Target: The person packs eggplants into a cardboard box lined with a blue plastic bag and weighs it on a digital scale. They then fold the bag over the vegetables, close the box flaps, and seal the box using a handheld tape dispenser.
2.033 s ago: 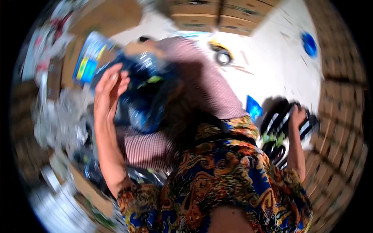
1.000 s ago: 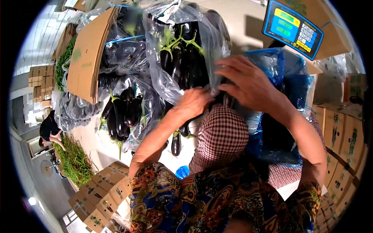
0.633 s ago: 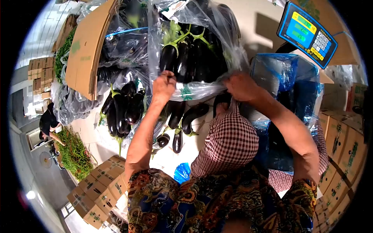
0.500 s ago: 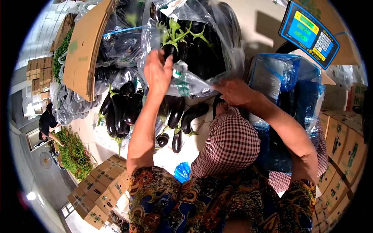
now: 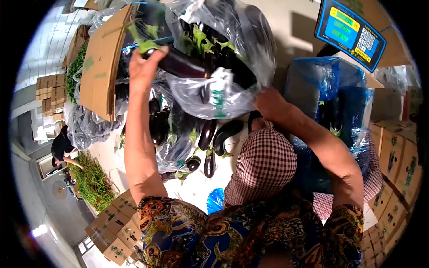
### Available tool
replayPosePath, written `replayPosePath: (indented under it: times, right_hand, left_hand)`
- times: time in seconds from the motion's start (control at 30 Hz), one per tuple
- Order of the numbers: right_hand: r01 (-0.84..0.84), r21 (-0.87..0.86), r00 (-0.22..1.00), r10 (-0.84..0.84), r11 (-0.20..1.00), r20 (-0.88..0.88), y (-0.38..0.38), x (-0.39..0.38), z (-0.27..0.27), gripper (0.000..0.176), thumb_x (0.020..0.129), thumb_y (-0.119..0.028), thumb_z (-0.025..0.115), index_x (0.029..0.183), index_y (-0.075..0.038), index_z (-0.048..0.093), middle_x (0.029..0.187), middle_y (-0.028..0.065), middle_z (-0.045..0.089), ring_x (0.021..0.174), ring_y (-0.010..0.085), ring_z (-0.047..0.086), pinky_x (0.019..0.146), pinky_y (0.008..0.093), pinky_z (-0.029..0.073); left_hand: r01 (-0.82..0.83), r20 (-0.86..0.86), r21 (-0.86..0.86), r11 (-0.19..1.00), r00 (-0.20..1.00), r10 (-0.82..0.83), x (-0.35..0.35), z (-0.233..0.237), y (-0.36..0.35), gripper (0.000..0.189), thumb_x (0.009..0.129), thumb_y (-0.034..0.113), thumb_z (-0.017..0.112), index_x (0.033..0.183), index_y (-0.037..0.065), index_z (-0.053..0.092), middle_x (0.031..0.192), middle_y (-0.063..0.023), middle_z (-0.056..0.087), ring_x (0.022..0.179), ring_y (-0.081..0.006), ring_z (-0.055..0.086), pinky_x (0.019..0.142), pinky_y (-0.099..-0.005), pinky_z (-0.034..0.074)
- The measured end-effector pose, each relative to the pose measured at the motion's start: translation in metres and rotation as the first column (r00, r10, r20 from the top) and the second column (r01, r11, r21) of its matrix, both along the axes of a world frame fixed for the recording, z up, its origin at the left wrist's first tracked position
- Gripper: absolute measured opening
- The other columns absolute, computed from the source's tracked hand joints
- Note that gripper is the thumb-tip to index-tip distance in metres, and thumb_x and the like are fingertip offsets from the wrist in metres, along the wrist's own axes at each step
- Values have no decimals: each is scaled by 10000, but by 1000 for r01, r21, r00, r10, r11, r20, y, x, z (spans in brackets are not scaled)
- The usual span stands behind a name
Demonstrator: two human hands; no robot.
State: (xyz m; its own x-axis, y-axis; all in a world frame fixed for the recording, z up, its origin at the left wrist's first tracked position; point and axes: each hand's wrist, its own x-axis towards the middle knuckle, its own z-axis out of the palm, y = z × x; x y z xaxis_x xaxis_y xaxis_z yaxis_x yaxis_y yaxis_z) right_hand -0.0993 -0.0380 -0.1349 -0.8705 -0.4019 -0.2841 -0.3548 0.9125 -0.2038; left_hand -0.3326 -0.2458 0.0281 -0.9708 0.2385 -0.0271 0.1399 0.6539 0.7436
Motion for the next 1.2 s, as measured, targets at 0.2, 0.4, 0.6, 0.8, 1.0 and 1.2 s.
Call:
replayPosePath:
  times: [0.2, 0.4, 0.6, 0.8, 1.0, 1.2]
  right_hand:
    - [80, -186, 997, -80, 979, 6, 12, 11, 15, 161, 796, -131, 606, 930, -51, 643, 957, 111, 632, 944, 286, 602, 810, 429, 504]
    - [359, -771, 921, -333, 526, 202, 26, 20, 97, 313, 887, -255, 593, 1078, -8, 607, 1091, 144, 627, 1061, 292, 593, 830, 402, 518]
    - [540, -365, 749, 236, -759, 619, 39, 33, 172, 564, 897, -565, 542, 1200, -90, 552, 1056, 88, 662, 964, 198, 642, 869, 409, 507]
    - [283, -544, 698, -219, -790, 681, 98, 79, 187, 534, 931, -454, 518, 1223, -8, 546, 1011, 176, 668, 901, 240, 673, 832, 351, 553]
    - [137, -578, 865, -188, -804, 465, 144, 124, 184, 774, 938, -617, 332, 1348, 34, 411, 1081, 200, 627, 930, 274, 656, 695, 390, 583]
    - [-76, -536, 777, -387, -841, 497, 145, 142, 188, 565, 966, -454, 442, 1276, 17, 473, 1159, 253, 598, 1008, 334, 638, 868, 410, 546]
  left_hand:
    - [-127, 276, 683, 720, 957, -93, 2, 43, -16, 263, 846, 246, 673, 1023, 64, 607, 883, -27, 646, 751, -120, 614, 537, -256, 475]
    - [-29, 161, 844, 535, 967, -200, 60, 49, 25, 398, 842, 172, 673, 1182, 54, 502, 1019, -80, 617, 878, -193, 639, 686, -343, 549]
    - [713, -633, 434, 551, 676, -376, 160, 58, 95, 551, 723, 38, 728, 1215, 27, 483, 1236, -152, 530, 1111, -268, 548, 923, -400, 478]
    - [941, -402, 81, 328, 332, -853, 205, 57, 126, 446, 723, -69, 649, 1150, 47, 593, 1255, -120, 559, 1173, -297, 534, 971, -387, 446]
    - [634, 174, 570, 522, 528, -831, 210, 57, 156, 373, 883, 38, 612, 1243, 21, 517, 1126, -98, 619, 1017, -173, 600, 869, -297, 474]
    - [692, 86, 573, 439, 482, -872, 254, 43, 200, 663, 804, 269, 746, 1322, 6, 424, 1052, -121, 632, 969, -207, 628, 830, -344, 517]
